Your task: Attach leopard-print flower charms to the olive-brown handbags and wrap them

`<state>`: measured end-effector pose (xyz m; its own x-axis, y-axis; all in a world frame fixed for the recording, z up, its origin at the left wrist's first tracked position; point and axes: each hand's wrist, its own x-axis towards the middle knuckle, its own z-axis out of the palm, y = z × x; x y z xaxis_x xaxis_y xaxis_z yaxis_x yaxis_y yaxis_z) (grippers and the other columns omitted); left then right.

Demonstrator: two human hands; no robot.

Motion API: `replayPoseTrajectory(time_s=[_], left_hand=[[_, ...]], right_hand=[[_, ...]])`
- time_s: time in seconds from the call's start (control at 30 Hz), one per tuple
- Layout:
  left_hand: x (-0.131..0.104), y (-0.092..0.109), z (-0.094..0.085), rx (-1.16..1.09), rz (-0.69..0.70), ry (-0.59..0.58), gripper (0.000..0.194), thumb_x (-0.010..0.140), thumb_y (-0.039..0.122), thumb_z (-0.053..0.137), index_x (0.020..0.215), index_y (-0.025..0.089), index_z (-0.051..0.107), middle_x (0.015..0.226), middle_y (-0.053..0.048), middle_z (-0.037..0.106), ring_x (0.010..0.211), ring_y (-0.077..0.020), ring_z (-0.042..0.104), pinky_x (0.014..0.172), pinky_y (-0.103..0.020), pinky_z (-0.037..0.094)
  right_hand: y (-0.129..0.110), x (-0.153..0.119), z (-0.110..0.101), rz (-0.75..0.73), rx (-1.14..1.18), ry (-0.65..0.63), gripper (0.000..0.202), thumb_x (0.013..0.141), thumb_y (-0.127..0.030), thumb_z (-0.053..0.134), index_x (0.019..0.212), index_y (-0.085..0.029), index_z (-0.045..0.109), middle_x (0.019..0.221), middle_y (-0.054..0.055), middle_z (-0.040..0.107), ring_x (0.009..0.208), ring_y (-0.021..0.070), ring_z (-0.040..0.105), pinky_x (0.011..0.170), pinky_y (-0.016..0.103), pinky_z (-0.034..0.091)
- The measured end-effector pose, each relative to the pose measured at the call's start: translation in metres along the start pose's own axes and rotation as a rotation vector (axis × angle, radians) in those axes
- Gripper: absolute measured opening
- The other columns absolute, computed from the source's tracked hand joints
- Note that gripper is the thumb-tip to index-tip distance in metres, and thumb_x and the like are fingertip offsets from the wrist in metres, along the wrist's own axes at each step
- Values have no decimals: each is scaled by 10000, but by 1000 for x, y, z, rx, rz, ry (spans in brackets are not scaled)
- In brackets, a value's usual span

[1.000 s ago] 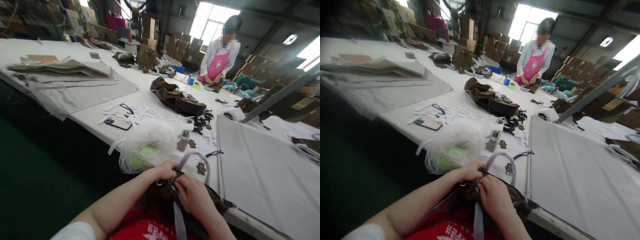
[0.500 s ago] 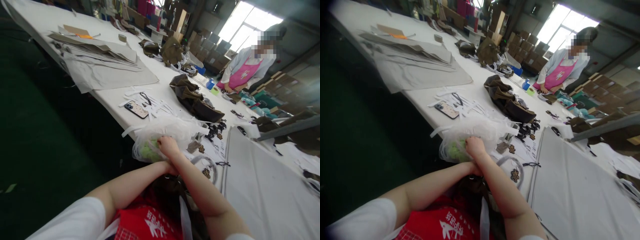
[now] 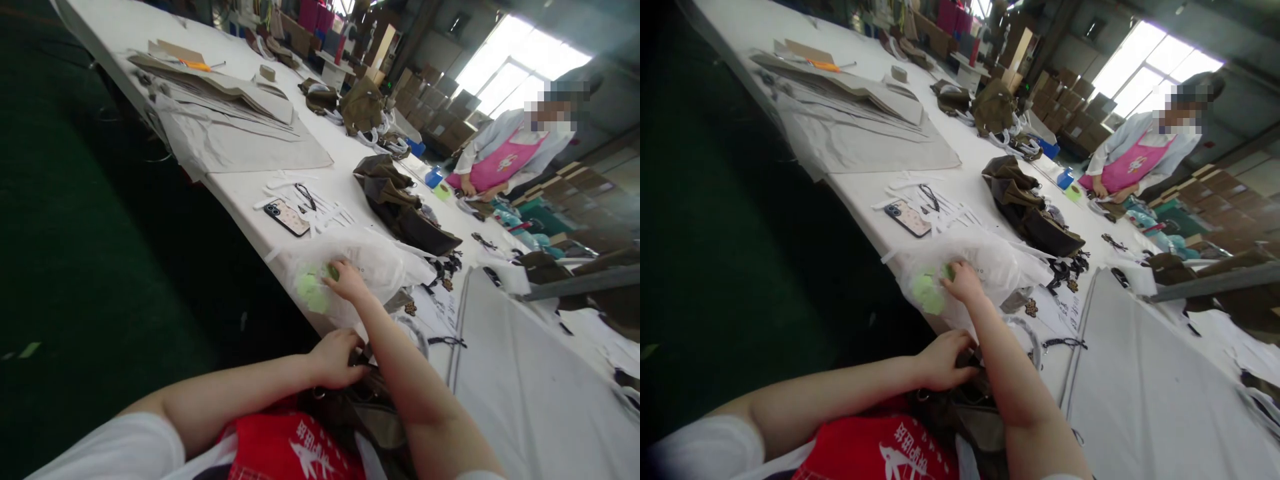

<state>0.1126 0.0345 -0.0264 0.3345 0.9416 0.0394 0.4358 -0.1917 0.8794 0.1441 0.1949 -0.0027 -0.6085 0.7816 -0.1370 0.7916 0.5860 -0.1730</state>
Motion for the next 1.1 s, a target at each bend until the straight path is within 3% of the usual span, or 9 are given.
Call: replayPoseTrajectory(time_s=[0.17,0.27,0.33,0.43,0.53,0.93,1.1], left_hand=[[-13,-11,-9,116,-38,28,222,742,386,678,834,188,640,888,-53,631,869,-232,613,835,-358,505],[-11,-14,-11,192,-91,243,305,723,398,702,932,186,641,1122,-111,589,1100,-287,545,993,-426,438],[-7,-16,-10,246,-119,320,390,704,398,716,1018,180,638,1317,-148,493,1272,-336,423,1097,-487,332],[3,-20,-7,276,-129,230,400,718,404,691,1047,182,646,1451,-155,394,1385,-370,290,1165,-541,181],[10,-24,-6,269,-116,166,355,733,402,666,1022,198,642,1477,-141,391,1416,-349,259,1179,-548,126],[9,-25,-6,269,-102,158,335,754,374,640,1037,195,632,1493,-143,393,1428,-307,262,1193,-515,102],[10,-25,-6,274,-96,167,324,749,362,638,1028,199,626,1488,-137,398,1425,-294,272,1197,-499,99]], right_hand=[[25,-4,-14,110,-29,23,425,831,-225,564,1250,-158,584,1231,110,611,1138,223,546,987,301,392],[30,-14,-18,190,-75,0,363,783,-196,582,1138,-168,659,1119,105,673,1056,247,599,921,307,434],[31,-22,-17,236,-101,-23,307,781,-183,569,1060,-173,696,1021,104,705,980,251,633,871,307,455],[32,-31,-14,271,-128,-28,281,818,-194,532,1038,-167,704,1006,115,706,969,244,643,855,296,458],[31,-34,-11,291,-158,-18,291,866,-236,500,1053,-128,695,1077,162,675,993,253,636,855,305,460],[34,-36,-11,203,-180,-49,330,959,-252,396,1003,-139,703,1067,138,674,933,206,652,838,286,455],[33,-36,-12,191,-191,-45,290,938,-299,465,1016,-145,699,1063,130,670,953,220,645,833,290,459]])
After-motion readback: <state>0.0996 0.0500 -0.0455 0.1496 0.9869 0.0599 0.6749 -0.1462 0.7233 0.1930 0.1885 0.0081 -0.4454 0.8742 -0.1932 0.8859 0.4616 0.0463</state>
